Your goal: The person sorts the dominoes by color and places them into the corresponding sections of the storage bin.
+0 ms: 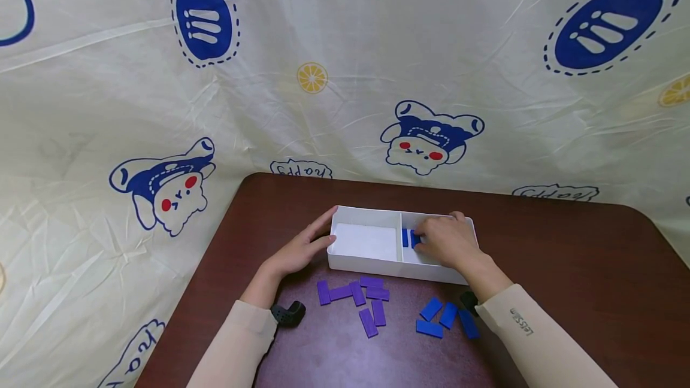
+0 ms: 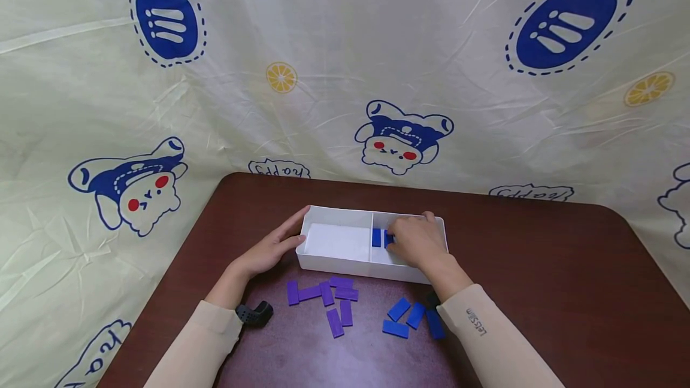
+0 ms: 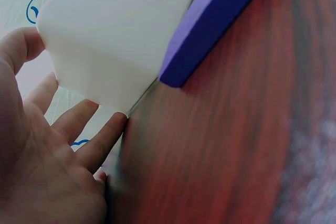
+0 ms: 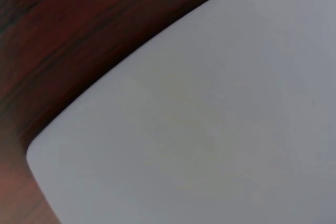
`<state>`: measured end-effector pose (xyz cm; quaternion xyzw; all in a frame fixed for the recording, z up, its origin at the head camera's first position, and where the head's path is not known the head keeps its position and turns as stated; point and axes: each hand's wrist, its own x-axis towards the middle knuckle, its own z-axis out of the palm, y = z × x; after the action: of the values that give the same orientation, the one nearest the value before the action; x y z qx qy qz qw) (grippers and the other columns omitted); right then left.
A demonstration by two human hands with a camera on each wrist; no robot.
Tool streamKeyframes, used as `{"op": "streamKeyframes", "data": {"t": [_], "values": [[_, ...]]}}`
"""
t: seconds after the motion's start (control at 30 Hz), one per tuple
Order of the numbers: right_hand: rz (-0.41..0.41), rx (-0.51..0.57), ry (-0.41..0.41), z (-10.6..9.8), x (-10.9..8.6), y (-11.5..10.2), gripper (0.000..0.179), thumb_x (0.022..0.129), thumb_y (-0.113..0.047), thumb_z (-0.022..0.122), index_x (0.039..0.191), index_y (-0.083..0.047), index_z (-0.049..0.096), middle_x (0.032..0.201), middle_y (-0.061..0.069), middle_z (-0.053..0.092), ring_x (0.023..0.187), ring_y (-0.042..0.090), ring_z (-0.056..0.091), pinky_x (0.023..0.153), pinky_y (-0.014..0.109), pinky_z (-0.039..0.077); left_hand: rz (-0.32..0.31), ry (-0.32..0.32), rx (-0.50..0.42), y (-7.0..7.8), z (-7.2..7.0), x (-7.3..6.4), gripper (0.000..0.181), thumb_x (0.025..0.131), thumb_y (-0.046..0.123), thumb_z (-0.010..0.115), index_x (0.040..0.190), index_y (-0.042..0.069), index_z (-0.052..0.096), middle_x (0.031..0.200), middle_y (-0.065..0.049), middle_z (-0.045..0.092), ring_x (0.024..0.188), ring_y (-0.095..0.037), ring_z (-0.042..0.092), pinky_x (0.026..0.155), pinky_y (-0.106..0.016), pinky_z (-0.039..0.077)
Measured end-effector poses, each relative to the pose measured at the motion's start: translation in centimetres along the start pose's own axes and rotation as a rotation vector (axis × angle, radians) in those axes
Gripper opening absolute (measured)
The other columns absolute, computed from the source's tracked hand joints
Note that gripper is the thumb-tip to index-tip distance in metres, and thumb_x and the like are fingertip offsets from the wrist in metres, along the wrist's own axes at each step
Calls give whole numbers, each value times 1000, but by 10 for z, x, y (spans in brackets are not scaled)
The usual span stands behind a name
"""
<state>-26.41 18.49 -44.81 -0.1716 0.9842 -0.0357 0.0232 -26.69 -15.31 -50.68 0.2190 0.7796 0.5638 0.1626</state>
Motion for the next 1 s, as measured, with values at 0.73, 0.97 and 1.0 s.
{"op": "streamKeyframes", "data": {"t": [0.73, 0.97, 1.0], "values": [[8, 88, 1, -7, -5, 4, 32, 87, -22, 83, 115, -7, 80, 117, 13, 78, 117, 38, 68, 116, 71, 26, -5, 3, 2, 5, 1, -2, 67, 109, 32, 52, 166, 40, 18, 175, 7, 13, 162, -27, 13, 127, -61, 18], [11, 67, 14, -17, -13, 6, 29, 90, -24, 80, 114, -10, 80, 116, 11, 78, 117, 36, 69, 117, 69, 27, -6, 2, -9, 3, 1, -1, 67, 109, 31, 52, 166, 39, 18, 174, 8, 13, 162, -25, 12, 128, -60, 18], [13, 67, 18, -19, -14, 6, 29, 90, -24, 80, 114, -10, 80, 116, 10, 78, 117, 35, 69, 117, 69, 27, -6, 1, -13, 2, 1, -1, 67, 109, 31, 52, 166, 38, 18, 174, 8, 13, 162, -25, 12, 128, -60, 19]]}}
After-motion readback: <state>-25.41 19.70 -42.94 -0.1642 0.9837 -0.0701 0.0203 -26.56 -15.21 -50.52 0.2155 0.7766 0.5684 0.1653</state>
